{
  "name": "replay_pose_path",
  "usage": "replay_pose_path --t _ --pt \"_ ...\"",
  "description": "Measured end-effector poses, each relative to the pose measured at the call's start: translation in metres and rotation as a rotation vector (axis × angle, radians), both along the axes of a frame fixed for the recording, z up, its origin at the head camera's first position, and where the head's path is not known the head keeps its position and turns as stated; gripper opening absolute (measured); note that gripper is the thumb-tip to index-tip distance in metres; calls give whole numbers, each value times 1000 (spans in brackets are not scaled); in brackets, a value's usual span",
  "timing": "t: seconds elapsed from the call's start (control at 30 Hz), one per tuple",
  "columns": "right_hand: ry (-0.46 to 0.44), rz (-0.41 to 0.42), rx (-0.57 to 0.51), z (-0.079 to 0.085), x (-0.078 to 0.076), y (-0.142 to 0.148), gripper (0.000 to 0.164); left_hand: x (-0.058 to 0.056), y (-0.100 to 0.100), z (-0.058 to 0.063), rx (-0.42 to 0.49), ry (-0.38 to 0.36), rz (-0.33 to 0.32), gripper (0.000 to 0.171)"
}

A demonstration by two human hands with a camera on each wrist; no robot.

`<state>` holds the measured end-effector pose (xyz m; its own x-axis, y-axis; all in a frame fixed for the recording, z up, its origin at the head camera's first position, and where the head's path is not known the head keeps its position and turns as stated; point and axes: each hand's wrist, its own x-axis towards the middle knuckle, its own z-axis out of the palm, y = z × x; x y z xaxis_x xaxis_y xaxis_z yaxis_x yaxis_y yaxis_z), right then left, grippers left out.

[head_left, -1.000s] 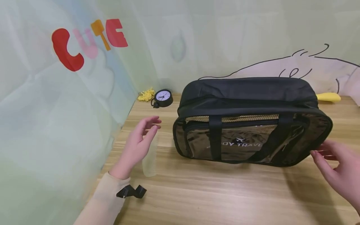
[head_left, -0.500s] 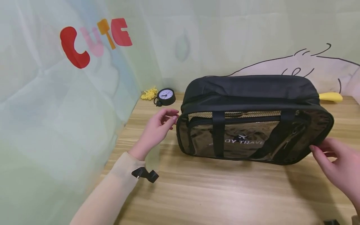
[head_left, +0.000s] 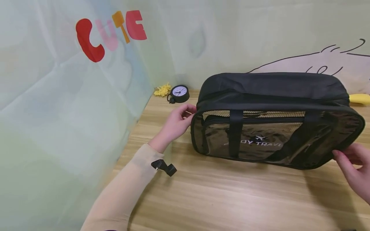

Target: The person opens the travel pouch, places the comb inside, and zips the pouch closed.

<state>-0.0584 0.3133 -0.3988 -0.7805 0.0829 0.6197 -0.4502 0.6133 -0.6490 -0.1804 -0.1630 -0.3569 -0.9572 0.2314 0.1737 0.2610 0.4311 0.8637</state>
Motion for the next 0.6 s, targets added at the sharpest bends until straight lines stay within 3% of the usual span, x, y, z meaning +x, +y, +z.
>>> replay_pose_path --t 0.3,0.5,0.6 --pt "19 -15 -7 -2 -3 0 61 -1 3 9 49 42 -33 14" --pt "-101 -117 -22 -4 -1 0 55 -2 7 14 80 70 -32 11" --pt "-122 -121 -21 -5 -1 0 58 -2 8 13 59 70 -27 9"
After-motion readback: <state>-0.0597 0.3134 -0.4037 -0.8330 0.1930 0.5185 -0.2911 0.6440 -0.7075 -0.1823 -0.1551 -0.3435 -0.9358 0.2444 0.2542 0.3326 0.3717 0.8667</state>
